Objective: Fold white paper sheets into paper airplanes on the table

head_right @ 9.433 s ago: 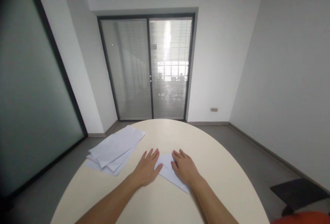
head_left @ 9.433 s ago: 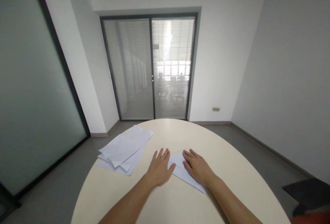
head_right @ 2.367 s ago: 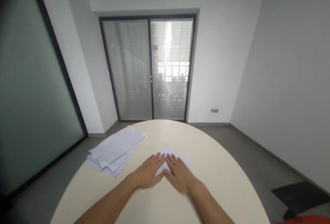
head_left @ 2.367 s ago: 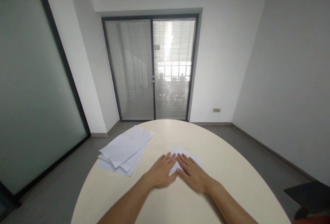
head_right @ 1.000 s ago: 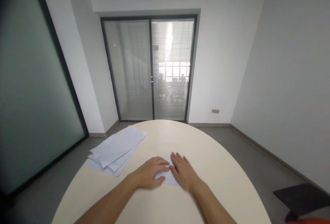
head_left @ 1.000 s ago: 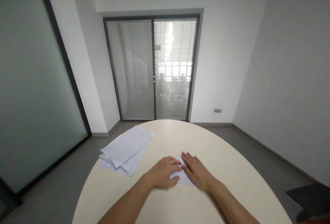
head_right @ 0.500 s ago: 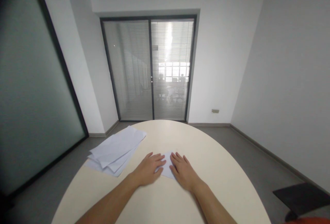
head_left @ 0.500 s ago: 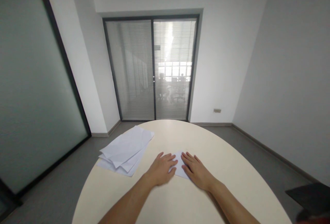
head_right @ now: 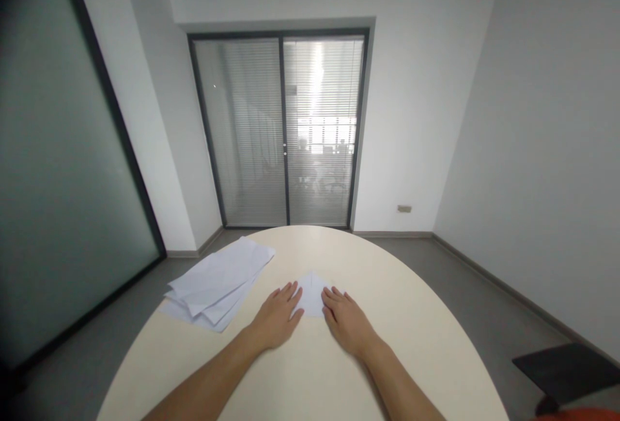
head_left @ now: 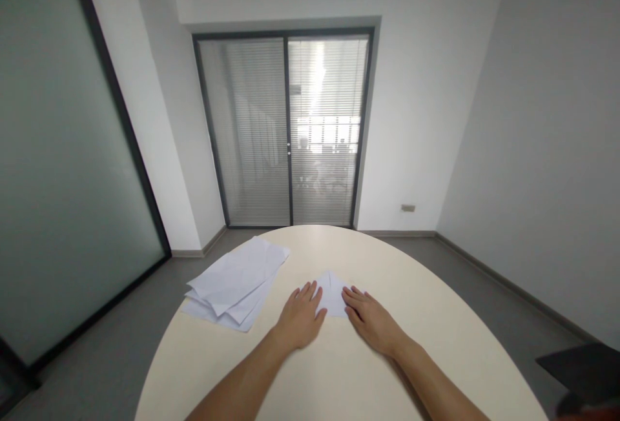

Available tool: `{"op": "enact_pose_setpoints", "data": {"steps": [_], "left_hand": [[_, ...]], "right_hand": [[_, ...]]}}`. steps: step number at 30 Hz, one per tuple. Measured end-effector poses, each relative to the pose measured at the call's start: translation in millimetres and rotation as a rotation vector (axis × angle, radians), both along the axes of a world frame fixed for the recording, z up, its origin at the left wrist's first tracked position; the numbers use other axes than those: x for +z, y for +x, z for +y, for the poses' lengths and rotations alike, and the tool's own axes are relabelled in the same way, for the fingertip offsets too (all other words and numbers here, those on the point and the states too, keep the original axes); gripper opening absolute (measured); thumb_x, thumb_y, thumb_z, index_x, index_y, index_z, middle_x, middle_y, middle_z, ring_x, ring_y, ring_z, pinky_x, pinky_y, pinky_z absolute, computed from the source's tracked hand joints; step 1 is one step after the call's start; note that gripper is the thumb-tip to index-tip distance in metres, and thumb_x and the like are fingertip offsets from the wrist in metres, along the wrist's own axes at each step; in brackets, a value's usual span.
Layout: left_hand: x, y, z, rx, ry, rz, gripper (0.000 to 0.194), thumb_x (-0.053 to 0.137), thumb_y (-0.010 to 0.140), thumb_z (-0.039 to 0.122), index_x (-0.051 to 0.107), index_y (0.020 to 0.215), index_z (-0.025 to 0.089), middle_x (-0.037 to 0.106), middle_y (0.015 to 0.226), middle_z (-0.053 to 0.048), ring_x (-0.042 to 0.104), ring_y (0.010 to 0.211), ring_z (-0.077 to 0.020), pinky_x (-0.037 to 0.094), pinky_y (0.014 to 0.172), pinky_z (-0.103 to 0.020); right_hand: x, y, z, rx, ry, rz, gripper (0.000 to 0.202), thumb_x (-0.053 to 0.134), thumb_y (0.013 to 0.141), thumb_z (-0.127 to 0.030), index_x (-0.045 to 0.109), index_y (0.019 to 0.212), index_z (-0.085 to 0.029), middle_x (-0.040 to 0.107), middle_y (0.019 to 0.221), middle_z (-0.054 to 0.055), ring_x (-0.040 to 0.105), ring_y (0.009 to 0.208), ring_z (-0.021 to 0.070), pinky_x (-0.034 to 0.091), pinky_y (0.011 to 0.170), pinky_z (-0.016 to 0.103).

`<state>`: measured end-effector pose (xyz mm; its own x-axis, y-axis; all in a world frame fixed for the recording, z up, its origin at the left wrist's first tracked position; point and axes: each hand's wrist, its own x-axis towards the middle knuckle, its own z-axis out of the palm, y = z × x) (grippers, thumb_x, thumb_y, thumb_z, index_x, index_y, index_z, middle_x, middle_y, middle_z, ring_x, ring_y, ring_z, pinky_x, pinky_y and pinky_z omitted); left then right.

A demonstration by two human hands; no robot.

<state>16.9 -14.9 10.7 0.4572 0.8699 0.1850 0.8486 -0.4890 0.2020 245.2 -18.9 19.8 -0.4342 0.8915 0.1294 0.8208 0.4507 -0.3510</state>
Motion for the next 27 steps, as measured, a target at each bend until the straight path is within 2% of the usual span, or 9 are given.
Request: {"op": "enact_pose_setpoints", "data": {"steps": [6, 13, 16, 20, 27], "left_hand": [[-1.5, 1.7, -1.0, 0.077, -0.067, -0.003, 0.068, 0.030, 0.096, 0.048, 0.028, 0.149, 0.005, 0.018, 0.157, -0.018, 0.016, 0.145, -0.0302, 0.017, 0.117, -0.049], [-0.1, 2.4, -3.3, 0.125, -0.066, 0.038, 0.073, 0.029, 0.095, 0.051, 0.026, 0.149, 0.003, 0.016, 0.157, -0.021, 0.012, 0.146, -0.0318, 0.013, 0.117, -0.053], [0.4, 1.0, -3.4, 0.086, -0.049, 0.026, 0.070, 0.029, 0.095, 0.051, 0.027, 0.149, 0.007, 0.019, 0.157, -0.019, 0.013, 0.146, -0.0321, 0.013, 0.116, -0.054], [1.5, -1.0, -3.5, 0.037, -0.018, 0.001, 0.061, 0.033, 0.095, 0.051, 0.034, 0.148, 0.019, 0.026, 0.156, -0.013, 0.017, 0.145, -0.0331, 0.013, 0.116, -0.056], [-1.4, -3.5, -1.8, -0.018, -0.009, -0.031, 0.055, 0.037, 0.096, 0.047, 0.037, 0.146, 0.025, 0.024, 0.158, -0.009, 0.019, 0.145, -0.0306, 0.015, 0.116, -0.054]], "right_hand": [[6.3, 0.2, -1.7, -0.016, -0.007, 0.027, 0.050, 0.034, 0.096, -0.038, 0.050, 0.139, -0.018, 0.044, 0.148, 0.010, 0.034, 0.141, 0.0241, 0.025, 0.116, 0.043], [12.7, -1.8, -4.7, -0.037, 0.051, 0.012, 0.044, 0.036, 0.095, -0.033, 0.059, 0.128, -0.016, 0.050, 0.144, 0.009, 0.041, 0.136, 0.0214, 0.027, 0.116, 0.037], [14.3, -1.4, -3.8, -0.060, 0.116, -0.027, 0.041, 0.036, 0.095, -0.032, 0.063, 0.121, -0.016, 0.055, 0.139, 0.010, 0.047, 0.131, 0.0223, 0.028, 0.116, 0.037], [12.6, 1.3, -1.2, -0.188, 0.142, -0.091, 0.040, 0.039, 0.093, -0.032, 0.066, 0.117, -0.017, 0.059, 0.134, 0.012, 0.051, 0.126, 0.0277, 0.036, 0.109, 0.042], [5.6, 4.9, 1.6, -0.344, 0.142, -0.155, 0.039, 0.037, 0.092, -0.033, 0.066, 0.112, -0.017, 0.059, 0.133, 0.013, 0.051, 0.120, 0.0318, 0.042, 0.099, 0.044]]}}
